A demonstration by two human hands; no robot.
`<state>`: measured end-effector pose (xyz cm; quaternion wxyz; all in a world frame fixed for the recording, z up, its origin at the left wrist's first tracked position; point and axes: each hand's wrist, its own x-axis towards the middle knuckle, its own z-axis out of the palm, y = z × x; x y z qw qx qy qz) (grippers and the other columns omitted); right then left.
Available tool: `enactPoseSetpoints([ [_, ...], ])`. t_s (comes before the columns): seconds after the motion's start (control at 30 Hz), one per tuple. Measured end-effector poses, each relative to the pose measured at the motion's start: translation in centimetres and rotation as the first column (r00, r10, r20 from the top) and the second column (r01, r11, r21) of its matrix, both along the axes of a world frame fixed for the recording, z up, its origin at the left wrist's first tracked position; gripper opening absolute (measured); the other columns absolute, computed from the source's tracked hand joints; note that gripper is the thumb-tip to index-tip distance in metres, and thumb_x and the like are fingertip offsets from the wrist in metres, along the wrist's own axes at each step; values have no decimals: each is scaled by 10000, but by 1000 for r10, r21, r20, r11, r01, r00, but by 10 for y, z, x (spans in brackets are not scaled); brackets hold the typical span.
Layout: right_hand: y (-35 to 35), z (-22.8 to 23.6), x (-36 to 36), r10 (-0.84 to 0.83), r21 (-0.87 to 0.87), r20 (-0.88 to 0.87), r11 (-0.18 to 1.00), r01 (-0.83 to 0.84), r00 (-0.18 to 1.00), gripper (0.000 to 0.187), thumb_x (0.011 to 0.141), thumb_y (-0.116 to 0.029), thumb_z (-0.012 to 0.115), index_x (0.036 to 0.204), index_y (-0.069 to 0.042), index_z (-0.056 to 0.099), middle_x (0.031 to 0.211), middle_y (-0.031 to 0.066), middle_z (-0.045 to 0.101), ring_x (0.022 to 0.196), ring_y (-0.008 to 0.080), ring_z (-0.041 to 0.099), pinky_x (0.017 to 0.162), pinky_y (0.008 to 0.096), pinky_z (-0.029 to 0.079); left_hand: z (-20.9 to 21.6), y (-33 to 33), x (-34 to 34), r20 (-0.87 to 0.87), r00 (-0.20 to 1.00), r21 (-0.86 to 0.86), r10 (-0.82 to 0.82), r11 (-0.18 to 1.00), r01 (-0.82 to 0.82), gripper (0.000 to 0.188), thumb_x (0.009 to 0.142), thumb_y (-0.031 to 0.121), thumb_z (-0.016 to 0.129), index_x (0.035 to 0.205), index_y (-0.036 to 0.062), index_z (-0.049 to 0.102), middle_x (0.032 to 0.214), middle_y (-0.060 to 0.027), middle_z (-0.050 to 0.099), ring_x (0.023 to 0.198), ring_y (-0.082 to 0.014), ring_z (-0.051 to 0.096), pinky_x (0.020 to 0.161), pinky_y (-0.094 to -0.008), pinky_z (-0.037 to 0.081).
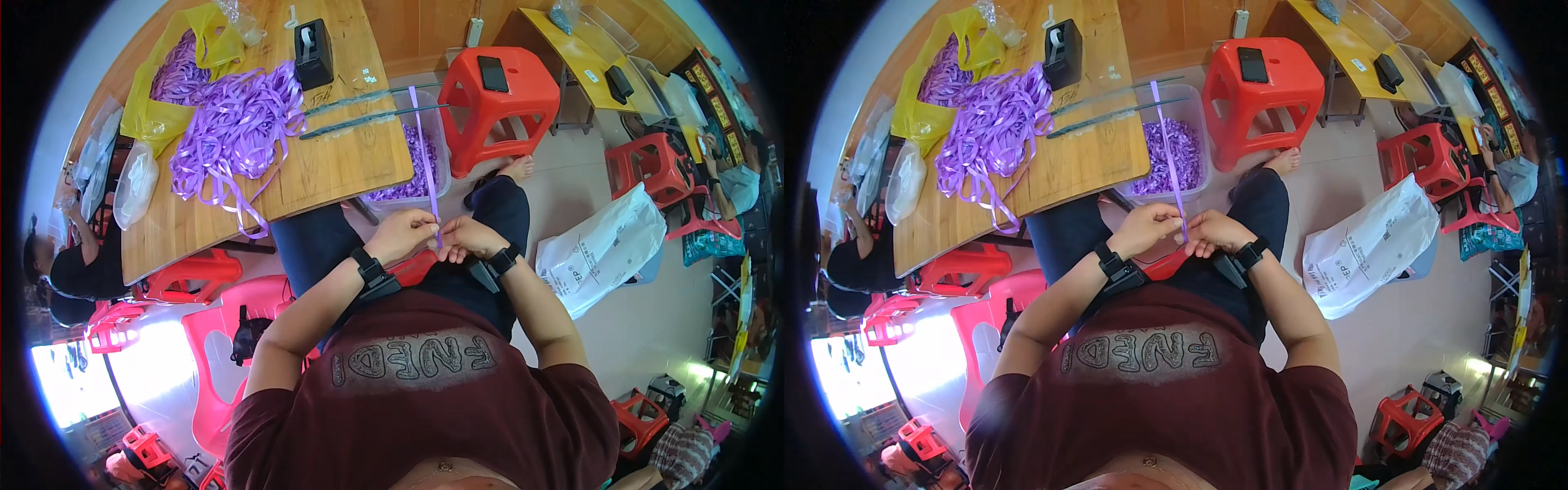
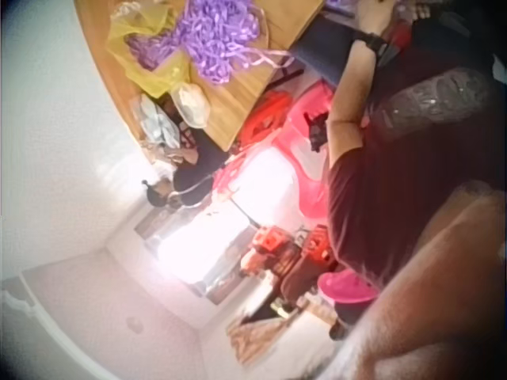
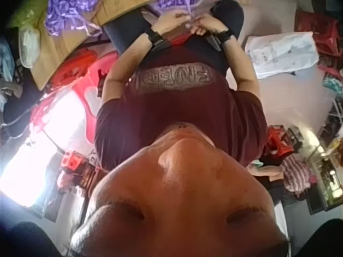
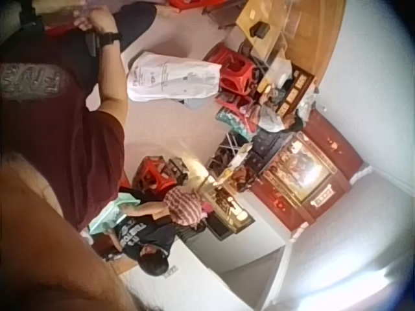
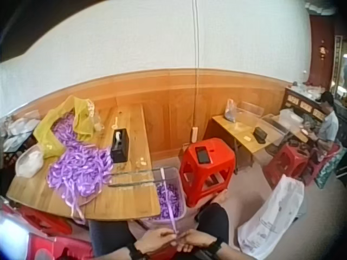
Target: Preparing and bundling purple ribbons using a metal guide and tape dispenser on a work table.
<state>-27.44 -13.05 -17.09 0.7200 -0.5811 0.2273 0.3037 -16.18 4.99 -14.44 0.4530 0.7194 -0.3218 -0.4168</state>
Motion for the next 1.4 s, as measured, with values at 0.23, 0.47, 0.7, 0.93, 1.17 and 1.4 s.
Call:
enactPoseSetpoints([
  [0.23, 12, 9, -3, -14, 156, 9, 988, 13, 1000, 137, 877, -170, 713, 918, -41, 694, 698, 89, 698, 501, 101, 633, 453, 201, 510, -12, 5, 5, -26, 989, -130, -143, 982, 138, 158, 904, 161, 701, 951, 11, 713, 848, -12, 655, 805, -117, 621, 740, -266, 503],
  [0.47, 20, 17, 0, 28, 111, 13, 993, -29, 1000, 157, 893, -184, 711, 937, -33, 707, 674, 70, 694, 484, 90, 629, 444, 185, 506, -1, -6, 16, -93, 988, -77, 123, 988, -130, 166, 888, 199, 729, 866, 36, 709, 743, 25, 601, 703, -68, 551, 668, -224, 443],
  [0.7, 18, 23, -2, 27, 111, 20, 993, -29, 999, 184, 889, -235, 724, 897, -54, 696, 696, 38, 690, 484, 66, 598, 442, 176, 485, 4, -20, 31, -270, 921, -295, 281, 886, -357, 180, 897, 192, 720, 838, 33, 660, 721, 32, 574, 665, -58, 517, 607, -222, 418],
  [0.93, -2, 43, 44, -325, -175, 440, 883, 435, 837, 226, 938, -238, 664, 1058, -49, 633, 847, -33, 615, 738, 52, 558, 622, 207, 461, 8, -23, 30, -170, 927, -381, 334, 845, -375, 132, 875, 116, 731, 900, 18, 647, 758, 7, 607, 682, -82, 561, 622, -251, 458],
  [1.17, 6, 64, 111, -405, 11, 647, 852, 524, 646, 115, 928, -75, 646, 1002, 12, 663, 880, 3, 648, 769, 58, 575, 708, 197, 454, 3, -21, 35, 29, 920, -428, 391, 837, -342, 239, 863, 123, 742, 1035, -8, 641, 885, -41, 657, 838, -146, 627, 743, -292, 509],
  [1.4, -8, 45, 123, -359, 139, 638, 924, 357, 681, 150, 907, -47, 647, 1031, 32, 681, 967, 28, 668, 874, 91, 614, 800, 225, 466, -1, -16, 40, -49, 933, -456, 356, 824, -337, 126, 874, 87, 723, 930, 30, 626, 814, 15, 597, 758, -79, 545, 652, -248, 454],
])
